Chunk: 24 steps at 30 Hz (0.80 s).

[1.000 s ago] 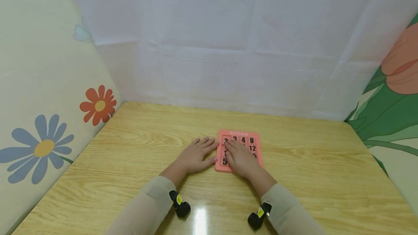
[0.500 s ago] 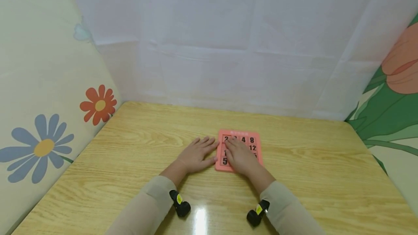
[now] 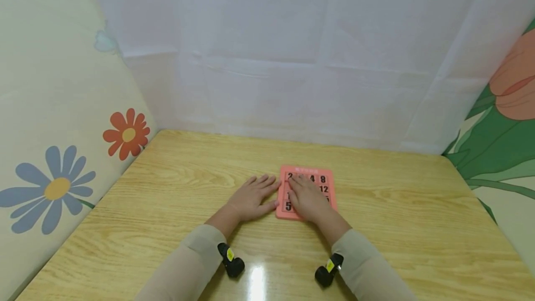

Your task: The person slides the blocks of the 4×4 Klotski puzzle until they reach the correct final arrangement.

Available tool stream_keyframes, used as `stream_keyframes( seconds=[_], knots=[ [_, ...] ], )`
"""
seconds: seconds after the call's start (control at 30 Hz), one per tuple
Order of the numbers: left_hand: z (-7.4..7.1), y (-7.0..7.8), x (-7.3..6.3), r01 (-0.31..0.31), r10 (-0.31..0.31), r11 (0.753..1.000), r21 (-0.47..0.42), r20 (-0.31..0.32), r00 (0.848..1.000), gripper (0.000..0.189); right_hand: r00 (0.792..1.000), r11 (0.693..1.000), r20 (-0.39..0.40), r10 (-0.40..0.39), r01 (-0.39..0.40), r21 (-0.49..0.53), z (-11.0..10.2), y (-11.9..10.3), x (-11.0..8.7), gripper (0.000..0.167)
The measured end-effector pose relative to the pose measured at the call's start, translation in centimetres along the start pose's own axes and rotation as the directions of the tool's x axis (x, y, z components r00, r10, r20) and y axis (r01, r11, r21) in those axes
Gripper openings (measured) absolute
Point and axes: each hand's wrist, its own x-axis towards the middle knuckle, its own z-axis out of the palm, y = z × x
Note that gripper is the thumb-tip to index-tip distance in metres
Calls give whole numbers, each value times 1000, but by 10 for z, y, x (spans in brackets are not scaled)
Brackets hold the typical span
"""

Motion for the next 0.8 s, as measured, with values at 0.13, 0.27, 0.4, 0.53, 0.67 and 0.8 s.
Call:
stream_keyframes(
  seconds=[0.13,0.27,0.4,0.53,0.67,0.8],
  knots=[
    [0,0,0,-2,2,1000,-2,-1,1000,65,1000,1000,1,1,-1,6,0,1,0,51],
    [0,0,1,-4,4,1000,-3,-1,1000,65,1000,999,-9,0,0,39,1,3,-3,51],
    [1,0,1,-3,3,1000,0,-4,1000,64,999,997,-33,-8,11,79,1,6,-8,51],
    [2,-1,1,-4,4,1000,2,-10,1000,65,999,996,-39,-37,40,81,1,7,-14,51],
    [2,-1,1,-2,2,1000,1,-12,1000,64,997,995,-38,-67,70,77,2,6,-24,50],
    [2,-1,1,1,-1,1000,-4,-7,1000,64,993,992,-50,-103,106,67,3,5,-33,50]
  ],
)
